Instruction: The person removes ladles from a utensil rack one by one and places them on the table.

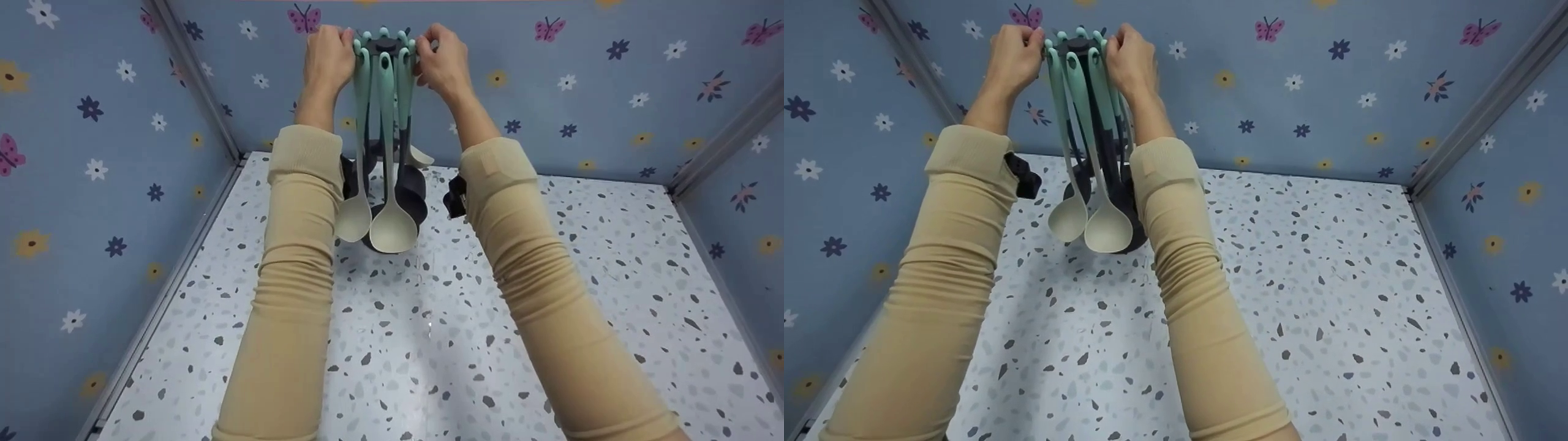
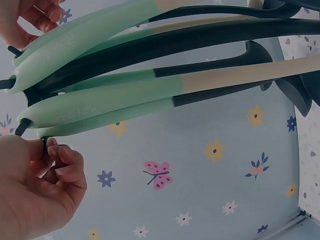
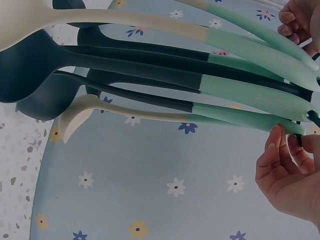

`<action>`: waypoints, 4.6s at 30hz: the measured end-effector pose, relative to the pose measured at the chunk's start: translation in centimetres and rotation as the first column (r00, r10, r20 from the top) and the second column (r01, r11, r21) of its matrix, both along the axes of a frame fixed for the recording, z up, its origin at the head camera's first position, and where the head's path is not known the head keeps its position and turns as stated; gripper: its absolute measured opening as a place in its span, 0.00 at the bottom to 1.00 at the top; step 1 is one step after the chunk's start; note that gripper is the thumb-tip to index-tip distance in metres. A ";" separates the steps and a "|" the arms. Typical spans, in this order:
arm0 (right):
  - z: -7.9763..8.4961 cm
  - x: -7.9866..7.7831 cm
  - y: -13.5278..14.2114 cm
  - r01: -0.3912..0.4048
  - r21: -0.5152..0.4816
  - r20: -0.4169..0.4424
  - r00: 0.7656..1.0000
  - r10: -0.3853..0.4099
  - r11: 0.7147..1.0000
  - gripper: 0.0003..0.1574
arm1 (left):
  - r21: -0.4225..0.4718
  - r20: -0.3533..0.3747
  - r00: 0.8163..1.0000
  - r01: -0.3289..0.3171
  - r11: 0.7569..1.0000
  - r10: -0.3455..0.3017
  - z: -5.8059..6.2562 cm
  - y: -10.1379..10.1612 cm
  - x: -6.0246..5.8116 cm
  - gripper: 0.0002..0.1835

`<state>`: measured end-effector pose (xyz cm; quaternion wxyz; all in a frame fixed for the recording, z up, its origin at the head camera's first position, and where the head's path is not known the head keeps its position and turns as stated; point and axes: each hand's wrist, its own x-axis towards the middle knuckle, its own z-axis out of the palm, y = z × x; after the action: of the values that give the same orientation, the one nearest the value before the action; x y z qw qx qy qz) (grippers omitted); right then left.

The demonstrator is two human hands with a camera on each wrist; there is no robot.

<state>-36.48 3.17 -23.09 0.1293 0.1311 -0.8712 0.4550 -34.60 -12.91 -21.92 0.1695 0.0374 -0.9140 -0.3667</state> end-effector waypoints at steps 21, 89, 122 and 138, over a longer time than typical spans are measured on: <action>-0.3 0.8 0.0 0.065 -0.156 -0.027 0.997 -0.070 0.986 0.15 | 0.150 -0.101 0.995 0.021 0.988 -0.006 -0.6 1.1 0.7 0.18; -1.4 8.5 12.1 0.046 -0.642 -0.076 0.989 -0.124 0.766 0.16 | 0.136 -0.246 0.931 0.307 0.942 -0.268 -1.6 12.2 5.7 0.23; -2.4 12.2 11.6 -0.061 -0.460 -0.418 0.895 -0.155 0.886 0.07 | 0.290 -0.304 0.912 0.362 0.886 -0.274 -2.5 12.6 5.4 0.22; -2.6 12.4 11.1 -0.017 -0.360 -0.447 0.881 -0.157 0.933 0.09 | 0.342 -0.382 0.879 0.420 0.841 -0.284 -3.3 12.6 5.6 0.20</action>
<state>-24.07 14.25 -25.73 0.3740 0.1797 -0.7219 0.5538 -29.02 -0.29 -25.23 0.2306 -0.1576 -0.7665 -0.5783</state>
